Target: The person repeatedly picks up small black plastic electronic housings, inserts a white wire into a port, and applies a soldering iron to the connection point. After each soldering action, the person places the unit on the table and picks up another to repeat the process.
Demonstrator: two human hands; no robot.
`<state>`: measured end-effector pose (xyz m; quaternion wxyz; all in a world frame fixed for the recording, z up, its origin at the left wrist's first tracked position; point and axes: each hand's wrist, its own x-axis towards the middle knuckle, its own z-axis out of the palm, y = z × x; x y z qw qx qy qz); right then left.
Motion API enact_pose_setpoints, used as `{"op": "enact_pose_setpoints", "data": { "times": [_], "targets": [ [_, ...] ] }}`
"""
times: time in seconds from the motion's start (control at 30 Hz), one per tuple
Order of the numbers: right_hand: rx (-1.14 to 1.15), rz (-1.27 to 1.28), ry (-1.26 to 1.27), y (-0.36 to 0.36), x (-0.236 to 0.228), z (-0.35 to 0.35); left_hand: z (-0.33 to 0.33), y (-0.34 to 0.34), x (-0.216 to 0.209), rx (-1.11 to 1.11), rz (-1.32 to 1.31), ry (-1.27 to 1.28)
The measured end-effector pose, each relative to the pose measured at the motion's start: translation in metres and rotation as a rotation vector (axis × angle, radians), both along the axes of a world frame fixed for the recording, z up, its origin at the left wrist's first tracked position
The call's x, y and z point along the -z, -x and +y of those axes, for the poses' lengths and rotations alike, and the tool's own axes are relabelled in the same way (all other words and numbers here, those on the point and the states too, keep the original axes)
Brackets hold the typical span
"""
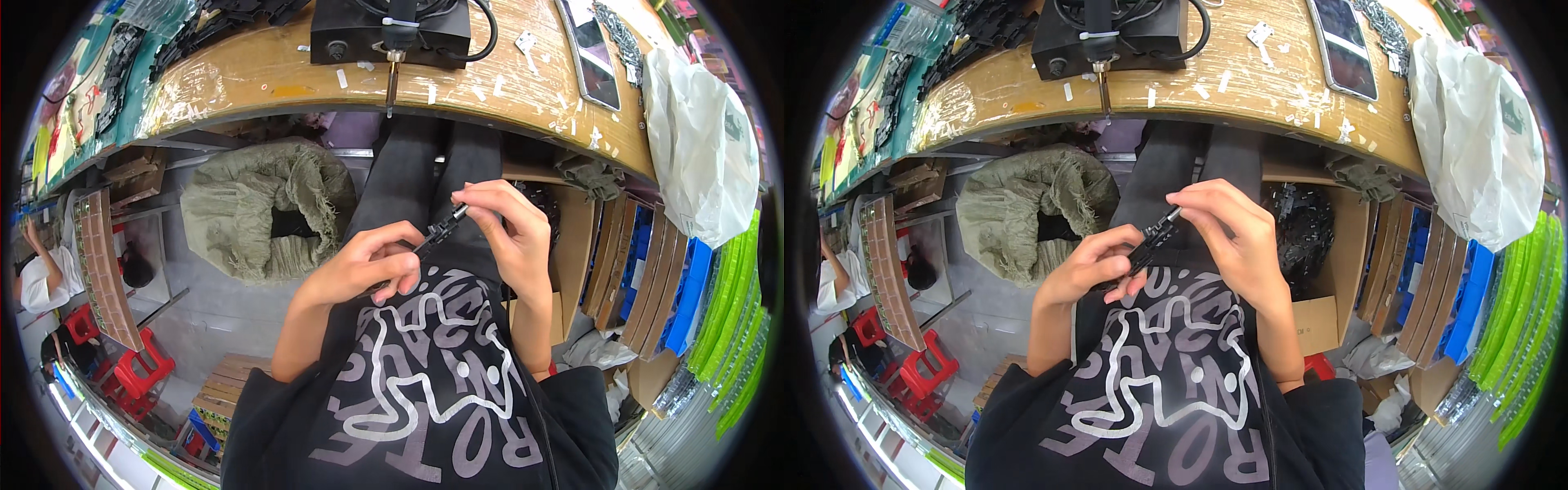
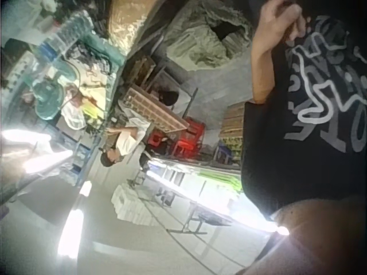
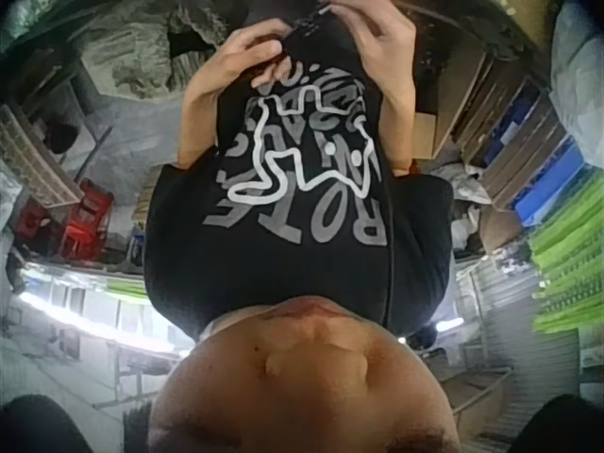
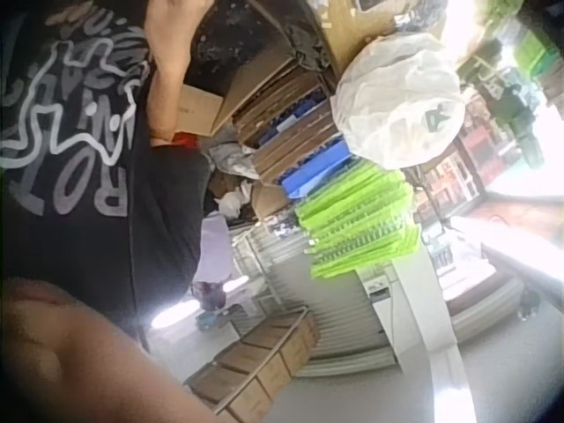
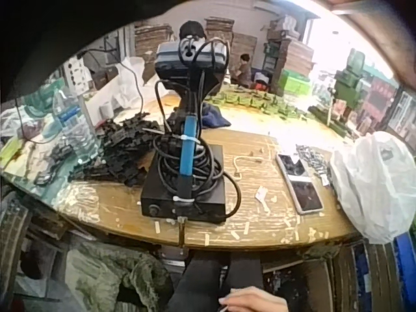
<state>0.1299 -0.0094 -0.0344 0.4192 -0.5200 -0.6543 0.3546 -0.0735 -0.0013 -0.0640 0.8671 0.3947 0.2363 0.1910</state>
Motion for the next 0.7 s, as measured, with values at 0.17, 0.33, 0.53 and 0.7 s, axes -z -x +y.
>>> {"op": "enact_pose_setpoints", "data": {
  "times": [0.17, 0.33, 0.53, 0.7],
  "targets": [
    [-0.025, 0.157, -0.065, 0.003, 0.013, -0.001, 0.006, -0.008, 0.020, -0.048, -0.187, 0.256],
    [-0.129, 0.243, -0.074, 0.011, 0.028, -0.002, 0.008, -0.020, 0.032, 0.016, -0.379, 0.382],
    [-0.185, 0.286, -0.084, 0.018, 0.033, 0.004, 0.001, -0.020, 0.038, -0.126, -0.577, 0.507],
    [0.091, 0.449, 0.227, 0.035, 0.035, 0.007, 0.011, -0.020, 0.021, -0.623, 0.140, 0.003]
  ]
}}
